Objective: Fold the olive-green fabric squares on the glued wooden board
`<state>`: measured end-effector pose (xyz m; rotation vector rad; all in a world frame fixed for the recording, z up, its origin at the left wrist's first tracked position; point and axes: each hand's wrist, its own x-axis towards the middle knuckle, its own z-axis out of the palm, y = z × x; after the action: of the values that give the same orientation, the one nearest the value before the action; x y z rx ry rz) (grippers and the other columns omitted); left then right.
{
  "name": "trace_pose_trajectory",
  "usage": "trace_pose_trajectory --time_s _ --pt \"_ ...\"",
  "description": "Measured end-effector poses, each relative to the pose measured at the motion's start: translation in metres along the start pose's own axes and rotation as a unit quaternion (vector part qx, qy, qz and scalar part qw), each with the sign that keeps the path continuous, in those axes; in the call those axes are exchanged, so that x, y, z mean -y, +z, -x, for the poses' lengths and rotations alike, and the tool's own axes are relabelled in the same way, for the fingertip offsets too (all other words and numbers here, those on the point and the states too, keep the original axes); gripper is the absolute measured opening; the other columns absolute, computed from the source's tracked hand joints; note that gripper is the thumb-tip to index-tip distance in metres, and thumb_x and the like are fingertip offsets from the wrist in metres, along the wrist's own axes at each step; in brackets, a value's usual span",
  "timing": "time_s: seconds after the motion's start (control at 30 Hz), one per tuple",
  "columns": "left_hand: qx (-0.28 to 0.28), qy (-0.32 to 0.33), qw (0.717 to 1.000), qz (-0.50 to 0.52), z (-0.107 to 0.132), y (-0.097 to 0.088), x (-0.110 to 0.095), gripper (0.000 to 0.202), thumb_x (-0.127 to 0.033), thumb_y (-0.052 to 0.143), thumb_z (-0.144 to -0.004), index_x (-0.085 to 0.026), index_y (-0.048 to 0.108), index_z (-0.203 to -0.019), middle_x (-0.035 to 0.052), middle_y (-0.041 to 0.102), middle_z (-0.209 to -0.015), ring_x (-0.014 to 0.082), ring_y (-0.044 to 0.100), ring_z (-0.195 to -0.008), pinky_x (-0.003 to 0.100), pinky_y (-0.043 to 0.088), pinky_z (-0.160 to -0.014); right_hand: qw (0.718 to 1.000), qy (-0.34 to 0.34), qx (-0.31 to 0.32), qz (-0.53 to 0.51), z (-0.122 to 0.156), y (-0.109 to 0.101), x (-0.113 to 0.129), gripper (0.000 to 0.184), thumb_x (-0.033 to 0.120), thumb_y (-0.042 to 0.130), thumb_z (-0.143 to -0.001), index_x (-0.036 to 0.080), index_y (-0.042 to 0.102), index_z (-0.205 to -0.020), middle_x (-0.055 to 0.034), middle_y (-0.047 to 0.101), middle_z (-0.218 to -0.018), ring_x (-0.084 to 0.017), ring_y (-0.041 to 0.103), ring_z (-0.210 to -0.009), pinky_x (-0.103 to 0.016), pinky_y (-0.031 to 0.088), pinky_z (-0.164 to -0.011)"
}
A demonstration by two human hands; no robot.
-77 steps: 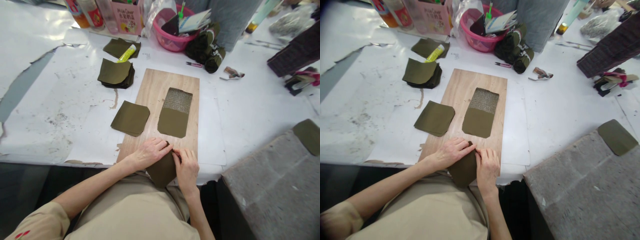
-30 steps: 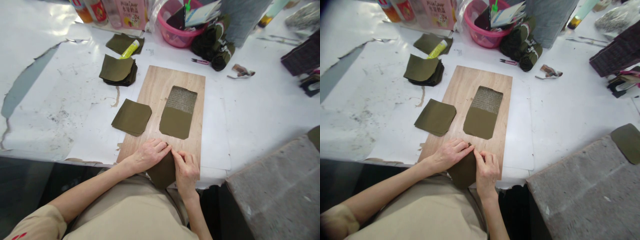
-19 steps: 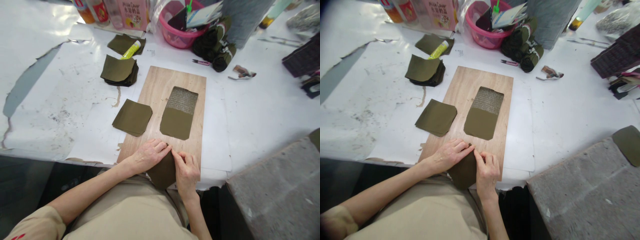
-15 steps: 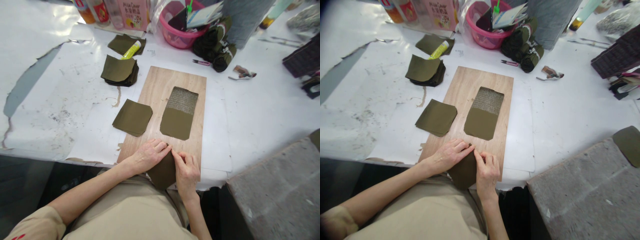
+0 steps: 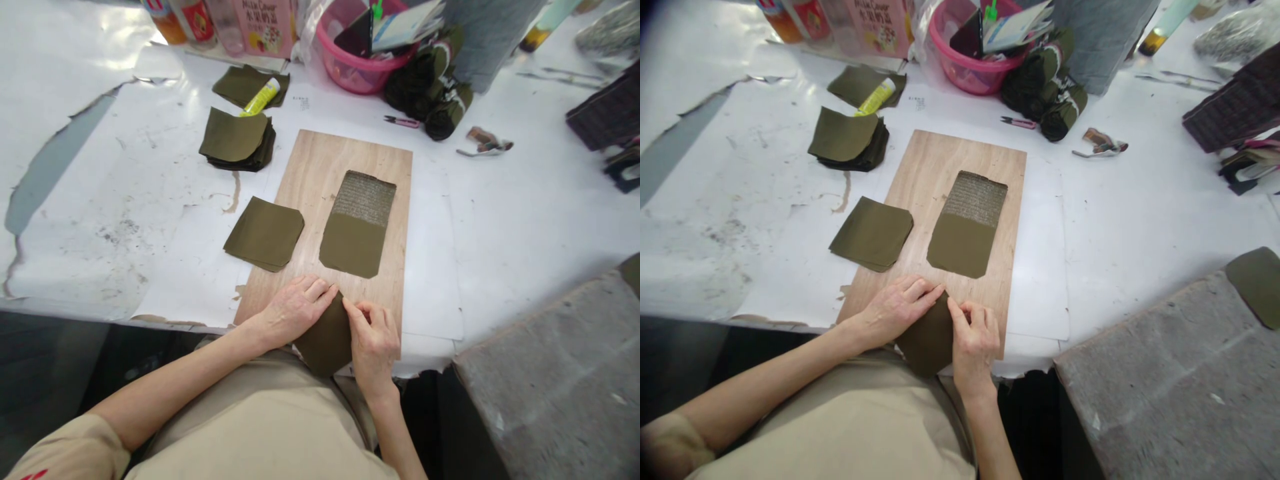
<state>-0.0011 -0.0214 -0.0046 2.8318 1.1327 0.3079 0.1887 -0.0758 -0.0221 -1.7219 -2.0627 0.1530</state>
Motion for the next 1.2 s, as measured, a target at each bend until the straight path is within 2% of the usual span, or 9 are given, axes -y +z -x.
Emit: trace_pose_trajectory --time_s 0.2,0.33,0.57,0.67,0.73,0.83,0.93,1.2 --pt "-0.043 -0.031 0.999 0.015 0.002 0.010 0.001 0.028 -0.016 0.044 -0.097 -0.011 0.053 -0.123 0.0089 0.059 -0.098 0.0208 0.056 -0.092 0.036 0.053 -0.081 1.000 0.001 0.003 0.004 0.001 0.000 -0.001 0.029 0.018 0.053 -0.094 0.030 0.068 -0.115 -0.0046 0.062 -0.091 -0.016 0.051 -0.084 -0.028 0.043 -0.077" --pt "-0.056 -0.022 0.998 0.022 0.002 0.007 0.003 0.029 -0.015 0.046 -0.095 -0.009 0.053 -0.122 0.0088 0.061 -0.099 0.0206 0.056 -0.092 0.035 0.053 -0.081 1.000 0.001 0.002 0.006 0.001 0.000 -0.001 0.029 0.017 0.054 -0.093 0.030 0.068 -0.115 -0.0041 0.063 -0.091 -0.016 0.051 -0.084 -0.028 0.042 -0.078" --pt "-0.025 0.007 0.999 0.022 0.007 0.003 0.004 0.029 -0.018 0.046 -0.097 -0.010 0.054 -0.124 0.0109 0.061 -0.104 0.0223 0.057 -0.098 0.038 0.052 -0.086 1.000 0.000 0.000 0.006 -0.002 -0.001 0.000 0.027 0.019 0.054 -0.093 0.029 0.069 -0.113 -0.0041 0.063 -0.091 -0.016 0.051 -0.083 -0.028 0.042 -0.077" --pt "-0.035 0.001 0.999 0.019 0.008 0.004 0.004 0.028 -0.017 0.047 -0.096 -0.009 0.056 -0.121 0.0115 0.062 -0.106 0.0230 0.057 -0.100 0.037 0.052 -0.087 1.000 0.000 -0.001 0.006 -0.002 -0.002 0.000 0.028 0.017 0.055 -0.093 0.030 0.069 -0.113 -0.0035 0.064 -0.090 -0.016 0.051 -0.082 -0.028 0.042 -0.076" --pt "-0.050 0.008 0.999 0.007 0.007 0.003 0.004 0.029 -0.016 0.047 -0.096 -0.009 0.055 -0.123 0.0133 0.061 -0.114 0.0248 0.056 -0.108 0.039 0.050 -0.091 1.000 0.000 -0.004 0.005 -0.002 -0.002 0.001 0.028 0.016 0.055 -0.093 0.030 0.069 -0.113 -0.0034 0.064 -0.090 -0.016 0.051 -0.082 -0.027 0.042 -0.077" --pt "-0.051 0.058 0.997 -0.004 0.004 0.000 0.004 0.031 -0.015 0.047 -0.096 -0.007 0.054 -0.125 0.0148 0.058 -0.126 0.0256 0.052 -0.119 0.040 0.045 -0.101 1.000 0.000 -0.009 0.003 -0.003 -0.002 0.002 0.027 0.017 0.056 -0.093 0.029 0.069 -0.113 -0.0036 0.064 -0.090 -0.016 0.051 -0.083 -0.028 0.042 -0.077" --pt "-0.026 0.097 0.995 -0.015 0.001 -0.001 0.003 0.030 -0.014 0.046 -0.096 -0.006 0.056 -0.123 0.0136 0.059 -0.127 0.0244 0.052 -0.120 0.039 0.044 -0.102 1.000 -0.002 -0.007 -0.014 -0.003 -0.004 0.000 0.025 0.019 0.057 -0.092 0.028 0.070 -0.112 -0.0037 0.064 -0.090 -0.015 0.052 -0.083 -0.028 0.042 -0.077" --pt "-0.024 0.088 0.996 -0.003 0.002 0.000 0.004 0.030 -0.014 0.047 -0.096 -0.009 0.056 -0.124 0.0129 0.060 -0.126 0.0239 0.053 -0.119 0.039 0.043 -0.103 0.998 -0.005 -0.017 -0.065 0.005 -0.012 -0.012 0.021 0.017 0.060 -0.090 0.024 0.071 -0.106 -0.0031 0.065 -0.085 -0.014 0.053 -0.080 -0.027 0.045 -0.076"
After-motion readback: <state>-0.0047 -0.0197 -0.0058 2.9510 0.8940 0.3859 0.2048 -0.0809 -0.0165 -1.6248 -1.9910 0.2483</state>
